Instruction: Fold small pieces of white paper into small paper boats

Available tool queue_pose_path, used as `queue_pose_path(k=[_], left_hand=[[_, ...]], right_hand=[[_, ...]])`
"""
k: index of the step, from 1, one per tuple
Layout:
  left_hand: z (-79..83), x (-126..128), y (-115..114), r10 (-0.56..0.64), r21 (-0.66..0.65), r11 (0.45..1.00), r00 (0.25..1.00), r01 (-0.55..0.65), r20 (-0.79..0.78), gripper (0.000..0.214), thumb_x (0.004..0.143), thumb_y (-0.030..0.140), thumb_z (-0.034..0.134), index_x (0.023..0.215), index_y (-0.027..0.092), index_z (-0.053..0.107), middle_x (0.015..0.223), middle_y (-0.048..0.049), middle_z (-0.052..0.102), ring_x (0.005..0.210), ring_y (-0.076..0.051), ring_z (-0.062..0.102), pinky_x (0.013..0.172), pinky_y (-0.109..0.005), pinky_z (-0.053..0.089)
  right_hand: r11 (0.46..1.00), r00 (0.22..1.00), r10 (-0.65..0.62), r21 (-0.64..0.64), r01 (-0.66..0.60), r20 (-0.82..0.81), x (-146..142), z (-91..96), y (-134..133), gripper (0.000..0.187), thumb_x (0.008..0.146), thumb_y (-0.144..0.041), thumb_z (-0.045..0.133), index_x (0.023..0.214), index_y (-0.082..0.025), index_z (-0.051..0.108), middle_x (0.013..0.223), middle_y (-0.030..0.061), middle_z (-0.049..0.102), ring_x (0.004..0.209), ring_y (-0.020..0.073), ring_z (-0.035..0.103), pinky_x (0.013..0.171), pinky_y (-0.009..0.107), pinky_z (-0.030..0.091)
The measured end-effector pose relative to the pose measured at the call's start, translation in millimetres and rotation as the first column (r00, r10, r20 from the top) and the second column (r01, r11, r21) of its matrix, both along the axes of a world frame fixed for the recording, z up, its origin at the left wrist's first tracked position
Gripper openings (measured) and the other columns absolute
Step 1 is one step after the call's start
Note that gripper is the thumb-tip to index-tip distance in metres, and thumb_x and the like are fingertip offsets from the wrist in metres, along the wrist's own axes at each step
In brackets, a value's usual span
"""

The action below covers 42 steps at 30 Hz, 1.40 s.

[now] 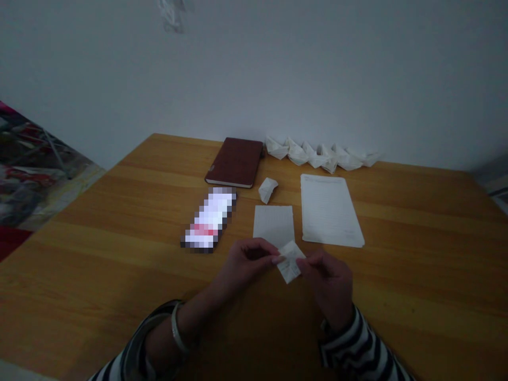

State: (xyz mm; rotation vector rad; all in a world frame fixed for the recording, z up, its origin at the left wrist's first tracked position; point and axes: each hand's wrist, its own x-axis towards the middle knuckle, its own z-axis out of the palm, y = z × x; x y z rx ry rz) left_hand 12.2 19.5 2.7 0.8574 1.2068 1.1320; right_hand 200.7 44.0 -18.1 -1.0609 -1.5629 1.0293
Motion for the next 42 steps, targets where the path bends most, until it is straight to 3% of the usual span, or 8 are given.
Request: queue_pose_path(k=[7, 17, 22, 24, 28, 31, 35, 42], left_hand=[[-1.9, -0.1, 0.2, 0.078, -0.060, 0.995, 0.992, -0.084, -0.098, 0.018, 0.066, 0.028, 0.085, 0.067, 0.014, 0.073, 0.069, -0.0054, 0.074, 0.063, -0.015, 0.066, 0.062, -0.025, 0.053], [-2.0, 7.5, -2.9, 0.134, -0.100, 0.986, 0.991, -0.131, 0.027, 0.026, 0.070, 0.031, 0.082, 0.065, 0.013, 0.065, 0.063, -0.0029, 0.071, 0.055, -0.010, 0.062, 0.052, -0.018, 0.045], [3.1, 6.4, -3.1, 0.129, -0.053, 0.990, 0.991, -0.130, -0.018, 0.023, 0.072, 0.028, 0.081, 0.067, 0.013, 0.064, 0.065, -0.0030, 0.072, 0.059, -0.011, 0.064, 0.056, -0.019, 0.047], [2.1, 5.9, -2.5, 0.129, -0.060, 0.990, 0.992, -0.128, 0.015, 0.023, 0.071, 0.028, 0.082, 0.083, 0.014, 0.068, 0.063, -0.0008, 0.072, 0.057, -0.011, 0.063, 0.056, -0.019, 0.047], [-5.5, 6.4, -2.3, 0.043, -0.121, 0.992, 0.987, -0.025, 0.154, 0.051, 0.074, 0.029, 0.081, 0.120, 0.016, 0.065, 0.069, -0.0015, 0.075, 0.061, -0.011, 0.065, 0.063, -0.021, 0.049], [-11.2, 6.5, -2.9, -0.025, -0.136, 0.989, 0.964, 0.063, 0.266, 0.032, 0.079, 0.034, 0.076, 0.104, 0.014, 0.075, 0.083, -0.0071, 0.077, 0.073, -0.012, 0.067, 0.070, -0.022, 0.050], [-12.8, 5.8, -4.1, -0.015, -0.124, 0.991, 0.972, 0.045, 0.236, 0.025, 0.083, 0.034, 0.072, 0.099, 0.016, 0.078, 0.085, -0.0076, 0.077, 0.075, -0.013, 0.066, 0.072, -0.023, 0.049], [-13.0, 18.3, -10.7, 0.058, -0.092, 0.995, 0.991, -0.047, 0.120, 0.027, 0.085, 0.039, 0.069, 0.088, 0.015, 0.080, 0.079, -0.0067, 0.075, 0.075, -0.016, 0.064, 0.074, -0.028, 0.048]], right_hand=[[0.986, 0.995, 0.008, -0.163, -0.024, -0.095, -6.6, -2.5, -1.3, 0.021, 0.083, -0.031, 0.070, 0.068, -0.020, 0.060, 0.059, -0.0015, 0.067, 0.052, 0.0136, 0.064, 0.049, 0.023, 0.053], [0.970, 0.993, 0.016, -0.241, -0.044, -0.120, -9.1, -0.8, -1.8, 0.015, 0.088, -0.034, 0.065, 0.080, -0.022, 0.060, 0.063, -0.0006, 0.071, 0.055, 0.0155, 0.069, 0.051, 0.024, 0.057], [0.990, 0.998, 0.002, -0.139, -0.009, -0.056, -5.9, -4.1, -1.5, 0.016, 0.086, -0.034, 0.067, 0.077, -0.022, 0.062, 0.066, 0.0002, 0.073, 0.060, 0.0170, 0.071, 0.054, 0.025, 0.058], [0.998, 1.000, -0.005, -0.058, 0.007, 0.025, -2.7, -4.5, -0.7, 0.017, 0.087, -0.033, 0.067, 0.074, -0.022, 0.063, 0.066, 0.0001, 0.072, 0.059, 0.0164, 0.070, 0.054, 0.025, 0.057], [0.992, 0.985, -0.027, 0.124, 0.005, 0.173, 3.3, -2.9, 1.0, 0.013, 0.088, -0.030, 0.066, 0.076, -0.023, 0.066, 0.070, -0.0006, 0.073, 0.061, 0.0155, 0.070, 0.056, 0.025, 0.055], [0.981, 0.982, 0.006, 0.188, -0.042, 0.190, 3.8, -1.3, -0.1, 0.008, 0.089, -0.026, 0.065, 0.081, -0.025, 0.066, 0.084, 0.0009, 0.077, 0.071, 0.0169, 0.073, 0.065, 0.028, 0.058], [0.980, 0.986, 0.038, 0.186, -0.069, 0.164, -0.5, -1.0, -5.4, 0.007, 0.089, -0.023, 0.065, 0.082, -0.025, 0.066, 0.095, 0.0022, 0.077, 0.085, 0.0189, 0.074, 0.076, 0.030, 0.059], [0.986, 0.986, -0.168, 0.004, 0.168, 0.011, -13.5, -3.0, -12.7, 0.013, 0.087, -0.027, 0.067, 0.077, -0.022, 0.060, 0.068, -0.0006, 0.070, 0.062, 0.0147, 0.069, 0.057, 0.024, 0.055]])
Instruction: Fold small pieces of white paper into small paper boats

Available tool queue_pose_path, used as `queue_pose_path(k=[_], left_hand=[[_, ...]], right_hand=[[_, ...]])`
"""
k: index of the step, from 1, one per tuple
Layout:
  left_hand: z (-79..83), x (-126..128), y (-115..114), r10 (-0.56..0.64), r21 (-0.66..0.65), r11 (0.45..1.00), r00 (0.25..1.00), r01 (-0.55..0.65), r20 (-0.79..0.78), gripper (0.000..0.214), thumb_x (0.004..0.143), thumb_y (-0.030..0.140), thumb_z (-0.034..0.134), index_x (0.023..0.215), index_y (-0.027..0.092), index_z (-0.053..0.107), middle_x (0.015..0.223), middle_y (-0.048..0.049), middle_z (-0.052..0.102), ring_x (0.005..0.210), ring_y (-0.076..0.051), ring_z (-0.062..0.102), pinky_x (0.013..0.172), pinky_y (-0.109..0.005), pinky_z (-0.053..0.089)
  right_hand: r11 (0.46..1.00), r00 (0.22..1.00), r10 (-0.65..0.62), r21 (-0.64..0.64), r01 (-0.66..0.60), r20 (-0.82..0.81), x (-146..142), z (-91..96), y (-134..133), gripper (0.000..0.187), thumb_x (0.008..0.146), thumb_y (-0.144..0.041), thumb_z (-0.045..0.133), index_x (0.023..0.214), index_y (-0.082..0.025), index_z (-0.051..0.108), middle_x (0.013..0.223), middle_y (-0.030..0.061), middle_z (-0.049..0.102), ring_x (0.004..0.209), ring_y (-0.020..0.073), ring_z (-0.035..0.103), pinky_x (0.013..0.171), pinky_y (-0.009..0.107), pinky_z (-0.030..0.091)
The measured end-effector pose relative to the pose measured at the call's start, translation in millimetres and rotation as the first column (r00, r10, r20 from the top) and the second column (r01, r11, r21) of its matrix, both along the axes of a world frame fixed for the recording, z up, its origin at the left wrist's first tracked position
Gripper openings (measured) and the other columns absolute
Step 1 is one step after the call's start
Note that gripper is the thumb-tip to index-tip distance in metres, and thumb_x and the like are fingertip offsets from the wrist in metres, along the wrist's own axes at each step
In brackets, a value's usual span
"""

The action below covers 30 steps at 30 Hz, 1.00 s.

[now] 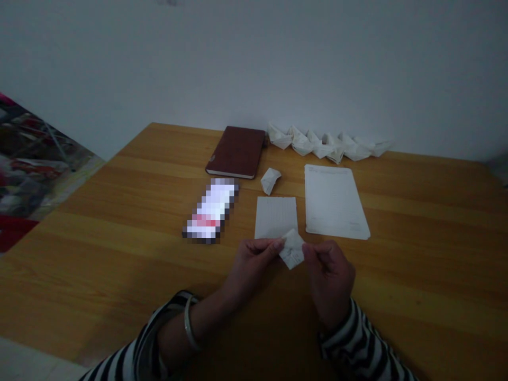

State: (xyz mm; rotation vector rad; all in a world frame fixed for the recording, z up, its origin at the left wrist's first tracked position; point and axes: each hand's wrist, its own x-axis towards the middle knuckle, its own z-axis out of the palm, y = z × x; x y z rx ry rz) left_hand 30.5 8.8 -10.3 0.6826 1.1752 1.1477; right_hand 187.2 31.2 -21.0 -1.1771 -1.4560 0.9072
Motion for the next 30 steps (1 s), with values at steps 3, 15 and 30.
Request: queue_pose_path(k=[3, 15, 30], left_hand=[[1.8, 5.6, -1.8, 0.020, 0.005, 1.000, 1.000, -0.020, 0.002, 0.028, 0.085, 0.039, 0.069, 0.084, 0.013, 0.080, 0.075, -0.0056, 0.073, 0.071, -0.014, 0.061, 0.069, -0.025, 0.046], [9.7, 3.2, 0.7, 0.010, 0.006, 1.000, 1.000, -0.010, -0.011, 0.026, 0.085, 0.035, 0.069, 0.082, 0.010, 0.077, 0.073, -0.0064, 0.072, 0.067, -0.012, 0.060, 0.063, -0.021, 0.045], [6.3, -18.7, 5.9, -0.138, 0.132, 0.972, 0.925, 0.195, -0.354, 0.044, 0.094, 0.048, 0.050, 0.069, 0.013, 0.061, 0.062, 0.0000, 0.055, 0.060, -0.011, 0.049, 0.057, -0.023, 0.038]], right_hand=[[0.993, 0.990, -0.082, -0.093, 0.072, -0.116, -5.0, 3.8, 0.2, 0.014, 0.084, -0.030, 0.070, 0.082, -0.021, 0.060, 0.066, -0.0013, 0.070, 0.057, 0.0142, 0.068, 0.055, 0.024, 0.056], [0.971, 0.988, -0.104, -0.227, 0.076, -0.118, -9.1, 12.3, -1.3, 0.028, 0.081, -0.036, 0.071, 0.103, -0.020, 0.062, 0.070, 0.0021, 0.076, 0.054, 0.0150, 0.069, 0.052, 0.024, 0.058], [0.773, 0.852, 0.522, -0.402, -0.491, -0.039, 14.2, -2.8, 23.5, 0.031, 0.090, -0.046, 0.059, 0.075, -0.019, 0.057, 0.049, -0.0053, 0.054, 0.042, 0.0090, 0.049, 0.043, 0.021, 0.036]])
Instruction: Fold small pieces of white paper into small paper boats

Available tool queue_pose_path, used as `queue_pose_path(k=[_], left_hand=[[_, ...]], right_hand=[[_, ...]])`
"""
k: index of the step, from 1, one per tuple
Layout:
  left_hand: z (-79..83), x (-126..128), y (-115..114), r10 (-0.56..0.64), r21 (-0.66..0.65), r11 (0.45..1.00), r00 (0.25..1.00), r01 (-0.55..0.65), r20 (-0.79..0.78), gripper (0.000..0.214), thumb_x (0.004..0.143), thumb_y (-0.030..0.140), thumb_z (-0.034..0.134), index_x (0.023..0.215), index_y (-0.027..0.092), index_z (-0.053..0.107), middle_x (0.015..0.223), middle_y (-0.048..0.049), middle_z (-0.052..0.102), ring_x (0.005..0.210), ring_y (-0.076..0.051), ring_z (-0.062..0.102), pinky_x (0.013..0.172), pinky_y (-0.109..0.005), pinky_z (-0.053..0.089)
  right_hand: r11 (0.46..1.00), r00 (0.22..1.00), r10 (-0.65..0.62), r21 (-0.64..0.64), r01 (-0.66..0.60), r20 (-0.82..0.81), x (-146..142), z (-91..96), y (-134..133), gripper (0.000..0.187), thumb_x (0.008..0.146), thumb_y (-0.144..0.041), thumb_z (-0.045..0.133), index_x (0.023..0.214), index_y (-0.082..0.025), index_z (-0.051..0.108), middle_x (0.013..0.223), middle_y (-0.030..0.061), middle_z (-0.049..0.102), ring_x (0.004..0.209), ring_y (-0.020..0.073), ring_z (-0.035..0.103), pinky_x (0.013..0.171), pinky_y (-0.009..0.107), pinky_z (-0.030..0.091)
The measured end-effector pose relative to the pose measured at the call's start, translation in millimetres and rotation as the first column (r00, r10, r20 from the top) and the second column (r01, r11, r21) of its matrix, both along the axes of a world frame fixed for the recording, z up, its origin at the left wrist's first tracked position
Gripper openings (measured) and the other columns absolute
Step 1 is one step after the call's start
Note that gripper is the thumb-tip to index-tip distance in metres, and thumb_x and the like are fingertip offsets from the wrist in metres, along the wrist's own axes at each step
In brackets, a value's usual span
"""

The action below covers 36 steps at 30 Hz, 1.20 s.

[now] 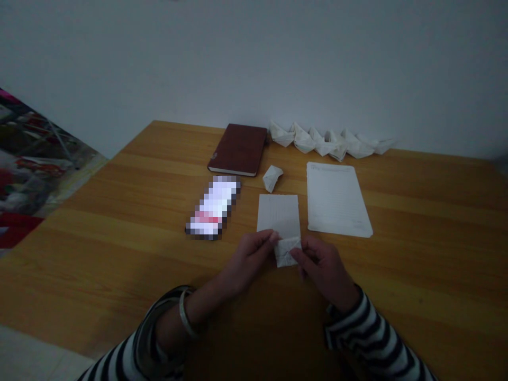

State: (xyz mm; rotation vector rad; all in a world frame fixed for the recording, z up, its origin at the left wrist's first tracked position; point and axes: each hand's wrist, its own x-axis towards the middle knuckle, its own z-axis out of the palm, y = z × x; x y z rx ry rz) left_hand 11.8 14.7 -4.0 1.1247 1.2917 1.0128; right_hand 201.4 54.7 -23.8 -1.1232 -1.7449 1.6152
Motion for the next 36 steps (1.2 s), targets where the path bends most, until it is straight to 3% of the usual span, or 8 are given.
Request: queue_pose_path(k=[5, 8, 11, 14, 16, 23, 30, 36], left_hand=[[-2.9, 2.6, 1.5, 0.137, -0.113, 0.986, 0.979, -0.120, 0.149, 0.065, 0.094, 0.065, 0.033, 0.071, 0.013, 0.065, 0.064, -0.0068, 0.066, 0.058, -0.016, 0.061, 0.059, -0.028, 0.047], [-4.0, 2.8, 1.5, 0.098, -0.124, 0.989, 0.988, -0.084, 0.118, 0.066, 0.094, 0.064, 0.033, 0.068, 0.013, 0.065, 0.060, -0.0065, 0.065, 0.056, -0.014, 0.060, 0.057, -0.026, 0.046], [-4.5, 2.3, 1.4, 0.047, -0.080, 0.996, 0.991, -0.038, 0.125, 0.055, 0.095, 0.056, 0.043, 0.071, 0.013, 0.067, 0.063, -0.0050, 0.065, 0.060, -0.013, 0.059, 0.059, -0.025, 0.046], [-0.2, 0.8, 2.6, 0.107, 0.011, 0.994, 0.980, -0.110, 0.168, 0.028, 0.090, 0.041, 0.062, 0.089, 0.015, 0.069, 0.073, -0.0023, 0.068, 0.067, -0.012, 0.061, 0.063, -0.023, 0.048], [5.5, -0.9, 4.0, 0.145, 0.049, 0.987, 0.974, -0.156, 0.172, 0.016, 0.082, 0.030, 0.072, 0.089, 0.016, 0.069, 0.075, -0.0009, 0.069, 0.067, -0.011, 0.062, 0.064, -0.022, 0.050], [14.7, -3.1, 5.0, 0.166, 0.043, 0.985, 0.983, -0.170, 0.077, 0.006, 0.077, 0.020, 0.073, 0.077, 0.014, 0.072, 0.071, -0.0031, 0.073, 0.067, -0.014, 0.069, 0.067, -0.025, 0.058], [8.3, -0.8, 3.3, 0.244, 0.096, 0.967, 0.968, -0.238, -0.057, 0.005, 0.073, 0.019, 0.077, 0.074, 0.015, 0.073, 0.076, -0.0049, 0.075, 0.071, -0.016, 0.070, 0.071, -0.026, 0.057], [4.2, -10.2, 10.2, 0.162, -0.163, 0.978, 0.962, -0.127, 0.219, 0.024, 0.079, 0.035, 0.075, 0.086, 0.013, 0.071, 0.069, -0.0041, 0.074, 0.063, -0.013, 0.068, 0.064, -0.023, 0.053]], right_hand=[[0.998, 0.998, -0.061, -0.019, 0.060, -0.028, -0.8, 0.7, -2.5, 0.030, 0.091, -0.046, 0.057, 0.081, -0.018, 0.058, 0.048, -0.0077, 0.047, 0.039, 0.0077, 0.042, 0.039, 0.019, 0.030], [0.997, 0.996, -0.043, -0.071, 0.037, -0.078, -0.8, 2.4, -2.4, 0.030, 0.091, -0.046, 0.058, 0.082, -0.017, 0.058, 0.051, -0.0068, 0.050, 0.039, 0.0072, 0.043, 0.038, 0.019, 0.032], [0.995, 0.993, -0.047, -0.098, 0.036, -0.112, -1.6, 4.7, -2.1, 0.029, 0.090, -0.045, 0.059, 0.082, -0.017, 0.059, 0.054, -0.0057, 0.053, 0.040, 0.0066, 0.045, 0.038, 0.018, 0.036], [0.994, 0.986, -0.072, -0.096, 0.058, -0.151, -2.5, 6.6, -1.1, 0.027, 0.089, -0.043, 0.061, 0.082, -0.017, 0.061, 0.059, -0.0040, 0.058, 0.043, 0.0063, 0.049, 0.040, 0.017, 0.040], [0.993, 0.982, -0.082, -0.102, 0.065, -0.173, -2.5, 7.2, -0.2, 0.026, 0.088, -0.043, 0.062, 0.083, -0.017, 0.063, 0.063, -0.0029, 0.061, 0.045, 0.0068, 0.052, 0.042, 0.018, 0.044], [0.983, 0.973, -0.152, -0.133, 0.130, -0.175, -3.6, 9.4, -0.5, 0.024, 0.087, -0.042, 0.064, 0.086, -0.018, 0.065, 0.063, -0.0019, 0.066, 0.045, 0.0091, 0.058, 0.046, 0.020, 0.049], [0.949, 0.948, -0.299, 0.069, 0.307, -0.111, -9.0, 8.6, -12.3, 0.021, 0.087, -0.039, 0.065, 0.078, -0.020, 0.060, 0.056, -0.0022, 0.067, 0.049, 0.0131, 0.064, 0.049, 0.023, 0.051], [0.898, 0.958, -0.287, 0.346, 0.272, -0.007, -7.0, 7.2, -16.4, 0.021, 0.090, -0.035, 0.062, 0.074, -0.021, 0.059, 0.059, -0.0010, 0.068, 0.053, 0.0142, 0.066, 0.052, 0.024, 0.049]])
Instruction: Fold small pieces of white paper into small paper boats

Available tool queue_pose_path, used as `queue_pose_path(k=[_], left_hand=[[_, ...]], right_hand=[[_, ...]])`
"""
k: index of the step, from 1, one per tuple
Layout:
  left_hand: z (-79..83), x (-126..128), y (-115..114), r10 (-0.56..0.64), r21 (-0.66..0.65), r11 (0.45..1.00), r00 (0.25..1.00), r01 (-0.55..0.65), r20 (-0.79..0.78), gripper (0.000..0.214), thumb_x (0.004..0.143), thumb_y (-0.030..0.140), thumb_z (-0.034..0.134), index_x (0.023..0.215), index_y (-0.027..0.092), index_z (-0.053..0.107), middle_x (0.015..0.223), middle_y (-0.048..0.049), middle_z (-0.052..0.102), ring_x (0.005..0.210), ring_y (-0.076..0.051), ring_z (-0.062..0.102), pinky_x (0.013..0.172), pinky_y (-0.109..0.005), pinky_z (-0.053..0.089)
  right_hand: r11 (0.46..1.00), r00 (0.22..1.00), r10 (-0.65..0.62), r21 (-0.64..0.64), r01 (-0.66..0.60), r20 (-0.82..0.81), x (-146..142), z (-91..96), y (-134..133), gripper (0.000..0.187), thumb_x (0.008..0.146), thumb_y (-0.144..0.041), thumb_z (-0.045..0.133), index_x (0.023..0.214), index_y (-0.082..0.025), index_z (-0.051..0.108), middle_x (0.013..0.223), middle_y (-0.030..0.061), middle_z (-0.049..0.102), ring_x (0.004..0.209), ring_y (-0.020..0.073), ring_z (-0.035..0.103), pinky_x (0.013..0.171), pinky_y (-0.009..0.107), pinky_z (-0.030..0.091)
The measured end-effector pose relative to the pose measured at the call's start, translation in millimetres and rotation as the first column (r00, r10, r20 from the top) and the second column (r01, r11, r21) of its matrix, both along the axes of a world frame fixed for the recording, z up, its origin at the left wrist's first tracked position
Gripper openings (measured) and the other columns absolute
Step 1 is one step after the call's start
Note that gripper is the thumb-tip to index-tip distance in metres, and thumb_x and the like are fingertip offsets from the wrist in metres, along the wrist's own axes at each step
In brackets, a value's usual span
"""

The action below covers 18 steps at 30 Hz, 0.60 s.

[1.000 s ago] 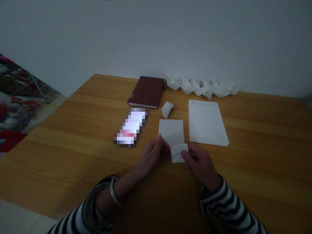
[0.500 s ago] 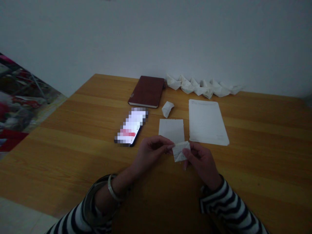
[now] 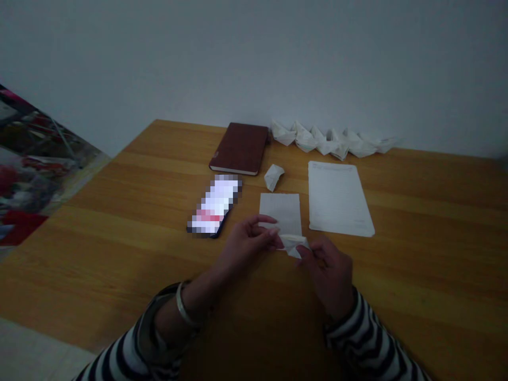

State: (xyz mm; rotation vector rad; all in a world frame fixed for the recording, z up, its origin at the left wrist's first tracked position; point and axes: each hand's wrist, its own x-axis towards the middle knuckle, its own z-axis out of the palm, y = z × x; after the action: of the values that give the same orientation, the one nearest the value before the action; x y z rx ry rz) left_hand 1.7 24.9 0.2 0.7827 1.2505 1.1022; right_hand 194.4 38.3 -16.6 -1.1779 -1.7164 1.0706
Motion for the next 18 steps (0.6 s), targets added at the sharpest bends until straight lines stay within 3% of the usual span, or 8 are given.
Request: queue_pose_path(k=[6, 14, 18], left_hand=[[0.5, -17.0, 4.3, -0.328, -0.052, 0.944, 0.945, 0.326, -0.017, 0.028, 0.082, 0.038, 0.071, 0.079, 0.011, 0.076, 0.079, -0.0097, 0.077, 0.071, -0.014, 0.069, 0.070, -0.023, 0.053], [8.4, -17.8, 5.7, -0.415, -0.029, 0.910, 0.910, 0.414, -0.025, 0.028, 0.087, 0.038, 0.065, 0.082, 0.013, 0.078, 0.085, -0.0091, 0.078, 0.078, -0.015, 0.071, 0.078, -0.026, 0.054], [11.6, -17.6, 4.6, -0.431, -0.001, 0.901, 0.896, 0.434, -0.108, 0.027, 0.087, 0.037, 0.065, 0.082, 0.014, 0.077, 0.083, -0.0085, 0.078, 0.078, -0.017, 0.071, 0.080, -0.029, 0.055]], right_hand=[[0.997, 0.997, 0.071, -0.034, -0.070, 0.028, 2.0, 0.9, 5.9, 0.022, 0.090, -0.036, 0.062, 0.073, -0.022, 0.058, 0.056, -0.0015, 0.067, 0.051, 0.0149, 0.064, 0.050, 0.025, 0.048], [0.980, 0.994, 0.100, -0.168, -0.108, -0.053, 4.0, -1.5, 8.7, 0.023, 0.089, -0.039, 0.063, 0.074, -0.022, 0.058, 0.054, -0.0031, 0.065, 0.047, 0.0129, 0.062, 0.049, 0.023, 0.047], [0.954, 0.985, 0.113, -0.262, -0.144, -0.128, 5.5, -2.7, 12.0, 0.026, 0.087, -0.041, 0.064, 0.073, -0.021, 0.057, 0.052, -0.0035, 0.064, 0.045, 0.0119, 0.060, 0.046, 0.022, 0.046]])
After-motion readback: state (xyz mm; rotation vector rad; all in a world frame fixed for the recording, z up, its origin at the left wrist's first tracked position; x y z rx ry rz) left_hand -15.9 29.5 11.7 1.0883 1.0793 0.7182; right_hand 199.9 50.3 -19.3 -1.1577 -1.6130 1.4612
